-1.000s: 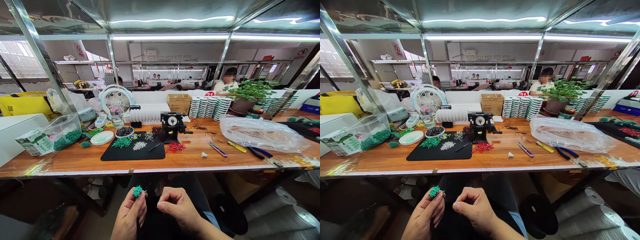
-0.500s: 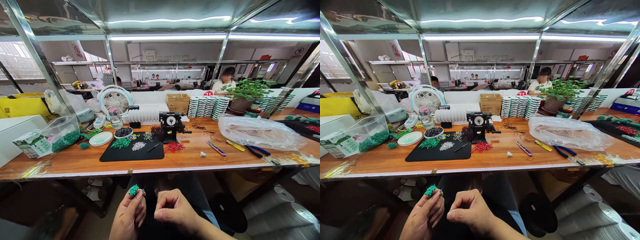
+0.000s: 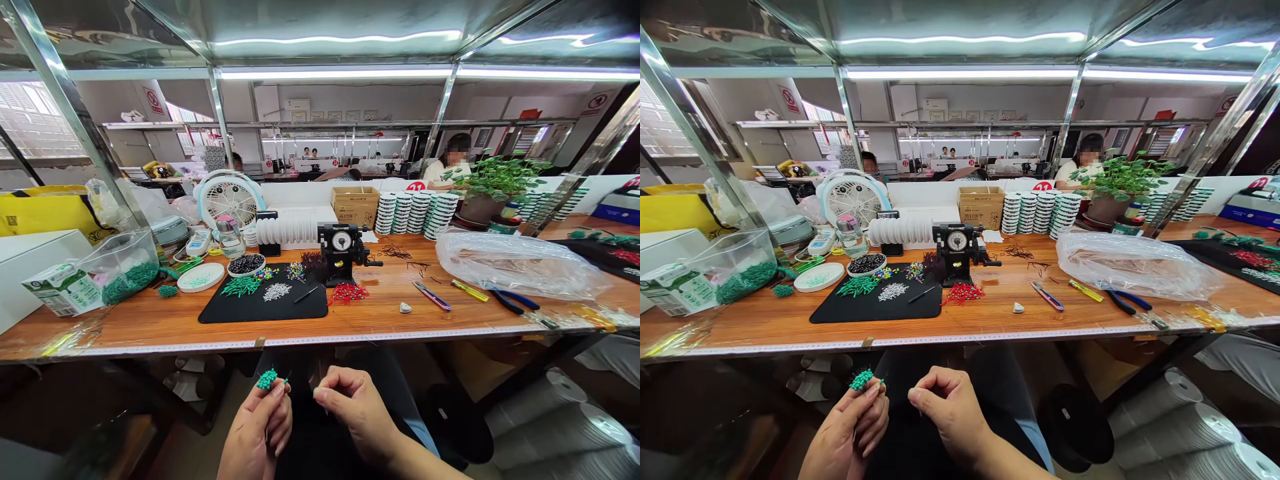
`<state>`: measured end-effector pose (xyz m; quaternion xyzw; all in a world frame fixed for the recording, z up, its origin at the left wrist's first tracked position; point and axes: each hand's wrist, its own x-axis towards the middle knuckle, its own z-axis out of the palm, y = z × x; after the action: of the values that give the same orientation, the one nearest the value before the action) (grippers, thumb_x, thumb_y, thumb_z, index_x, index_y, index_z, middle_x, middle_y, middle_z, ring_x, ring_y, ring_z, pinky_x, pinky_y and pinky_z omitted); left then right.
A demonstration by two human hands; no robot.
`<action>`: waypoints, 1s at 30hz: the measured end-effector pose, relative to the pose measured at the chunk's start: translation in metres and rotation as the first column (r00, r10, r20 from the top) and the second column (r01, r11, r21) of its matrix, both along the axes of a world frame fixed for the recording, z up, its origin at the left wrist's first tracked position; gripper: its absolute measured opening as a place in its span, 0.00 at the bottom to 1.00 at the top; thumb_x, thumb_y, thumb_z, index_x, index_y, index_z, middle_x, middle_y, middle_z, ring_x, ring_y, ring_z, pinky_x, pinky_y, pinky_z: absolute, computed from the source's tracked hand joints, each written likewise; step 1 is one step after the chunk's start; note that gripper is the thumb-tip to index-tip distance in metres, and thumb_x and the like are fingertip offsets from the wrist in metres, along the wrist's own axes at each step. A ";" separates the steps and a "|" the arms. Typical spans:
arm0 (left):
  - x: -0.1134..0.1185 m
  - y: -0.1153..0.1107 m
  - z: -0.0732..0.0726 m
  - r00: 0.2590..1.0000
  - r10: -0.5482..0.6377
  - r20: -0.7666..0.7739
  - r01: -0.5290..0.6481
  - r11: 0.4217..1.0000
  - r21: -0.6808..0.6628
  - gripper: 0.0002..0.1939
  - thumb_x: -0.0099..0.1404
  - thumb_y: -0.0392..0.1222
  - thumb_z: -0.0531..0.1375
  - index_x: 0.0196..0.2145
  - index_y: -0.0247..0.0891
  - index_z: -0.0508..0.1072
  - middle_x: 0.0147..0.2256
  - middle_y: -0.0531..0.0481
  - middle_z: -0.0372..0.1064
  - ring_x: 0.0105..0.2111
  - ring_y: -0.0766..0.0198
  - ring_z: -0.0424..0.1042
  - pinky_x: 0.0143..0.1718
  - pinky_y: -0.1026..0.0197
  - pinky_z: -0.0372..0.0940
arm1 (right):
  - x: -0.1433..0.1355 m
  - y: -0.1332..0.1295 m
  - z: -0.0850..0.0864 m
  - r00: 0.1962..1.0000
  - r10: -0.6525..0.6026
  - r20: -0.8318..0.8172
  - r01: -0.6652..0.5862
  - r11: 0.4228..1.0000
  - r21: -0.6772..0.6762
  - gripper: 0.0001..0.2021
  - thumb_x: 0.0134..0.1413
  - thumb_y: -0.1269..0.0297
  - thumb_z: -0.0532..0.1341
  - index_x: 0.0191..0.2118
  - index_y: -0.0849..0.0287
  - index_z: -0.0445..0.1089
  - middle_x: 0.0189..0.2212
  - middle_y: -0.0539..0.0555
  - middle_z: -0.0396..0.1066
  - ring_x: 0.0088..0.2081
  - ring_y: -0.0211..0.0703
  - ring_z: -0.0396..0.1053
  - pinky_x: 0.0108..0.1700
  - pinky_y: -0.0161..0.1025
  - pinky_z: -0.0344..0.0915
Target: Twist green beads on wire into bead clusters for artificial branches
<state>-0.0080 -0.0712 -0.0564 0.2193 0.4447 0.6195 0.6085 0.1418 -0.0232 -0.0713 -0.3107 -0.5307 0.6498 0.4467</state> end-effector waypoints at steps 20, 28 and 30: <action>-0.008 0.005 -0.017 0.943 0.039 -0.330 -0.037 0.999 0.013 0.15 0.56 0.50 0.63 0.25 0.38 0.63 0.21 0.59 0.53 0.21 0.72 0.52 0.21 0.71 0.53 | -0.008 -0.007 0.002 0.914 0.122 0.387 -0.234 0.937 0.259 0.04 0.41 0.72 0.65 0.21 0.60 0.74 0.19 0.47 0.65 0.24 0.35 0.61 0.27 0.32 0.55; -0.017 0.010 -0.002 0.987 -0.049 -0.156 0.053 0.998 0.027 0.09 0.60 0.43 0.58 0.25 0.37 0.66 0.24 0.55 0.60 0.22 0.70 0.59 0.22 0.66 0.56 | 0.001 0.000 0.013 0.979 0.015 0.205 -0.052 0.983 0.176 0.09 0.46 0.63 0.64 0.21 0.62 0.71 0.19 0.48 0.64 0.25 0.35 0.59 0.29 0.33 0.55; -0.008 0.006 0.001 0.983 -0.131 -0.125 0.135 0.991 0.024 0.10 0.61 0.43 0.56 0.25 0.36 0.67 0.24 0.54 0.62 0.20 0.70 0.59 0.21 0.66 0.56 | -0.002 0.003 0.014 0.973 -0.074 0.220 0.043 0.989 0.145 0.09 0.48 0.62 0.63 0.24 0.62 0.73 0.20 0.49 0.66 0.26 0.36 0.61 0.30 0.34 0.57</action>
<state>-0.0162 -0.0649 -0.0553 0.2962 0.4554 0.5700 0.6164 0.1402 -0.0203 -0.0571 -0.3658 -0.6125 0.5584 0.4234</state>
